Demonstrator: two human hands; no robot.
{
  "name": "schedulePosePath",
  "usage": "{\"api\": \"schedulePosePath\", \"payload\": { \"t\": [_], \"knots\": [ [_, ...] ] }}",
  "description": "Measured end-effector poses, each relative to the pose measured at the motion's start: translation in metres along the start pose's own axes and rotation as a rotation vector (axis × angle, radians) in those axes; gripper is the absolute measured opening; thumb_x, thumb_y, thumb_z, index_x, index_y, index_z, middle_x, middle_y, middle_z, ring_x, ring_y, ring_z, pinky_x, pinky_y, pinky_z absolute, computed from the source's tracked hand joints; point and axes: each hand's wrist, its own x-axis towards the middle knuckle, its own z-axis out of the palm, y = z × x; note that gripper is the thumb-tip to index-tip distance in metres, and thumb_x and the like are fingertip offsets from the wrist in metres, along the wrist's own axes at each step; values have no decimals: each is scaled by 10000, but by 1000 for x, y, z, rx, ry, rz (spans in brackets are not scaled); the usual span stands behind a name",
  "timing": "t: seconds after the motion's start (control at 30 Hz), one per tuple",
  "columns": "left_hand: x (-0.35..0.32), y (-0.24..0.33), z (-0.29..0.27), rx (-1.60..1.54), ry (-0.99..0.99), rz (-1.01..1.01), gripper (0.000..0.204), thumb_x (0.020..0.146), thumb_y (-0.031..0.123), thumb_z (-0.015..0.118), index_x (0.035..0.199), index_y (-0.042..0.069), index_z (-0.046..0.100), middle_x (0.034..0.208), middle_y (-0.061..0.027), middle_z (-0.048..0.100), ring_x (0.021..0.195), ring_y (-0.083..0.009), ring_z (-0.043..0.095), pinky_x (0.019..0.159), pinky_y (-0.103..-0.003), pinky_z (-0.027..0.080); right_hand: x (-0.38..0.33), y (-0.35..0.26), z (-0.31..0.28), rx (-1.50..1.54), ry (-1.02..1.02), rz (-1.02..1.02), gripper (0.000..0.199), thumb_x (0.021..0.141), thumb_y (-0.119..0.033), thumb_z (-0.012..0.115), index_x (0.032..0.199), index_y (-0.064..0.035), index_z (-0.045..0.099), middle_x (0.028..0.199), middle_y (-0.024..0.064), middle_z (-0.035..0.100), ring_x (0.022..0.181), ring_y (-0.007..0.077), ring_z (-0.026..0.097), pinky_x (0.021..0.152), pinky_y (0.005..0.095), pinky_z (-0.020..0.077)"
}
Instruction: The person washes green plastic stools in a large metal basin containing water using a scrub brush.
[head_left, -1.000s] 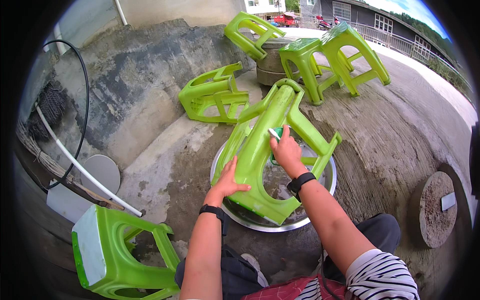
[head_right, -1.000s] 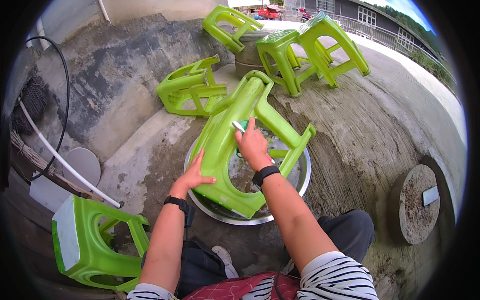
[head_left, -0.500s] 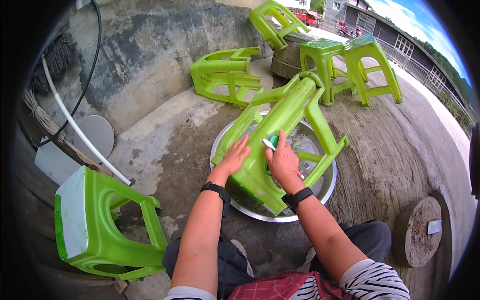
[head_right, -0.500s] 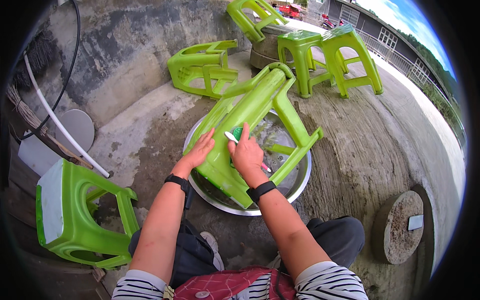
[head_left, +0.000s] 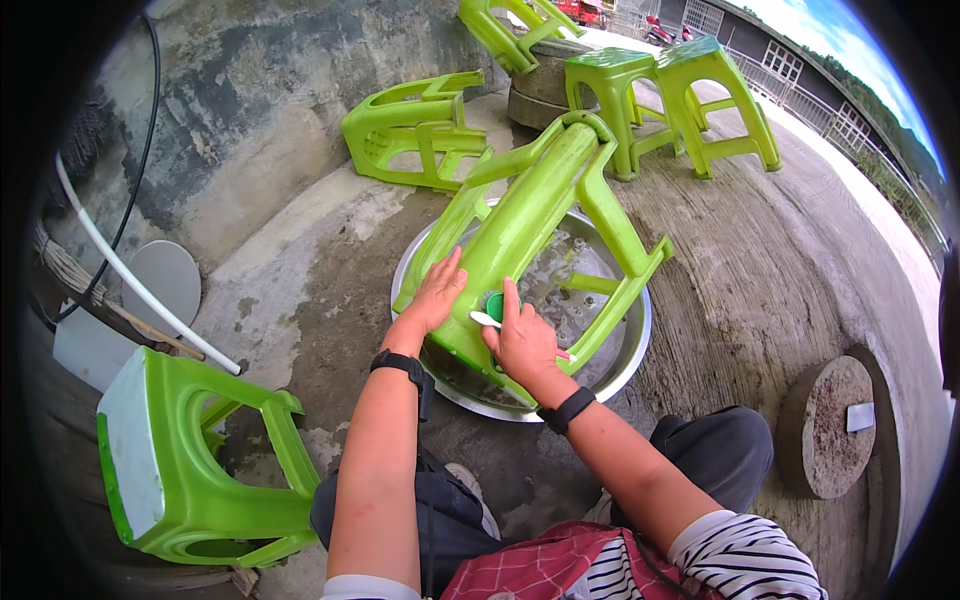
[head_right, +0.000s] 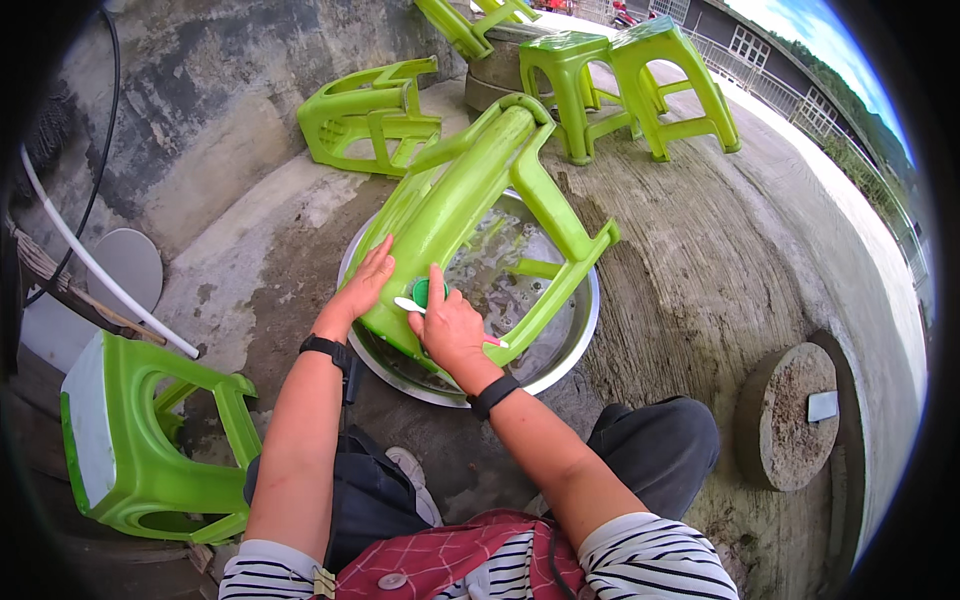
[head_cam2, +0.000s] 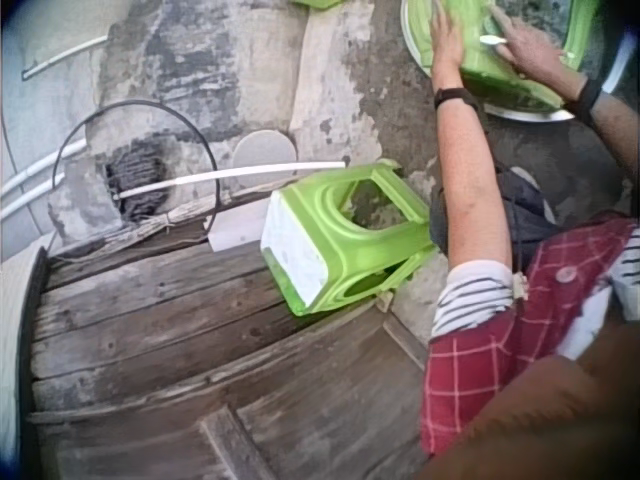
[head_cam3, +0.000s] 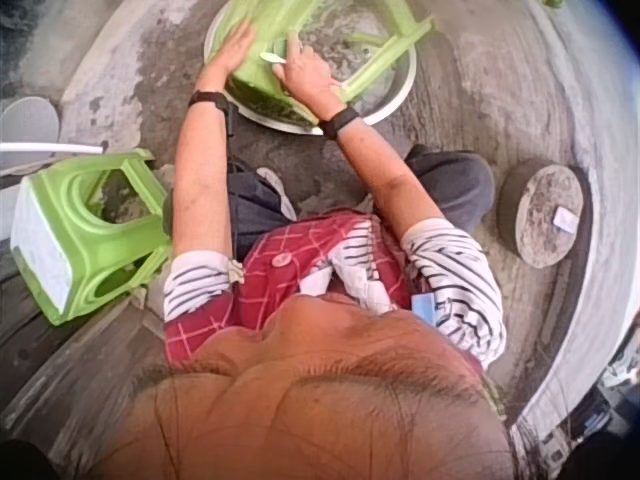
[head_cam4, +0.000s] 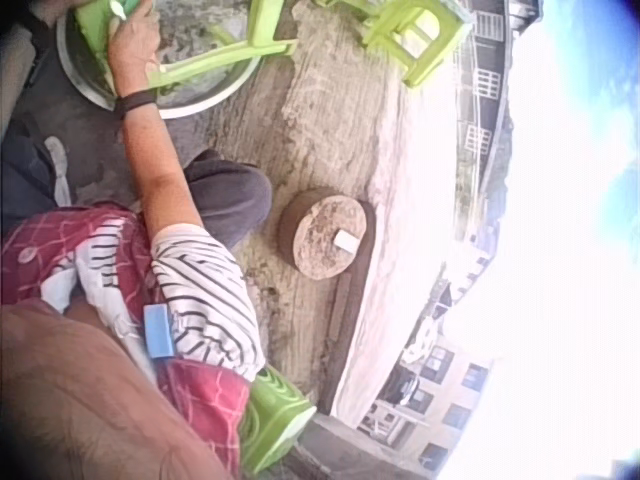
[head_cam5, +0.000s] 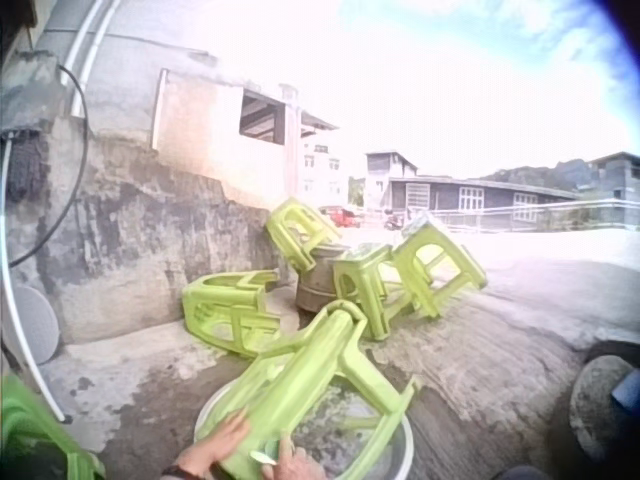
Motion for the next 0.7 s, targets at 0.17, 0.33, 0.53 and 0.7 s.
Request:
{"api": "schedulePosePath", "payload": {
  "t": [0.17,0.33,0.53,0.7],
  "knots": [
    [-4,3,-2,-34,-27,11,683,983,589,307,1531,196,198,1562,-153,228,1461,-346,122,1180,-406,122,11,-3,-5,20,25,84,754,836,-379,620,1440,-53,305,894,201,598,743,367,633,638,462,525],
    [-3,0,2,-1,-2,4,692,977,595,322,1528,193,208,1555,-167,234,1454,-337,153,1176,-397,141,-98,47,29,-104,-216,64,917,776,-432,686,1491,-66,244,855,178,582,694,321,633,568,434,531],
    [-5,5,-3,46,1,8,813,914,617,479,1532,174,189,1545,-201,223,1442,-347,183,1166,-410,178,-33,5,16,-4,-21,20,852,803,-416,656,1463,-41,269,840,194,606,683,335,636,594,432,527],
    [-2,12,-3,49,-44,-4,893,871,649,526,1536,171,169,1535,-226,222,1433,-360,197,1161,-418,190,-47,6,23,29,-32,47,876,783,-386,675,1469,-47,250,894,202,590,747,356,632,625,454,525]
  ]
}}
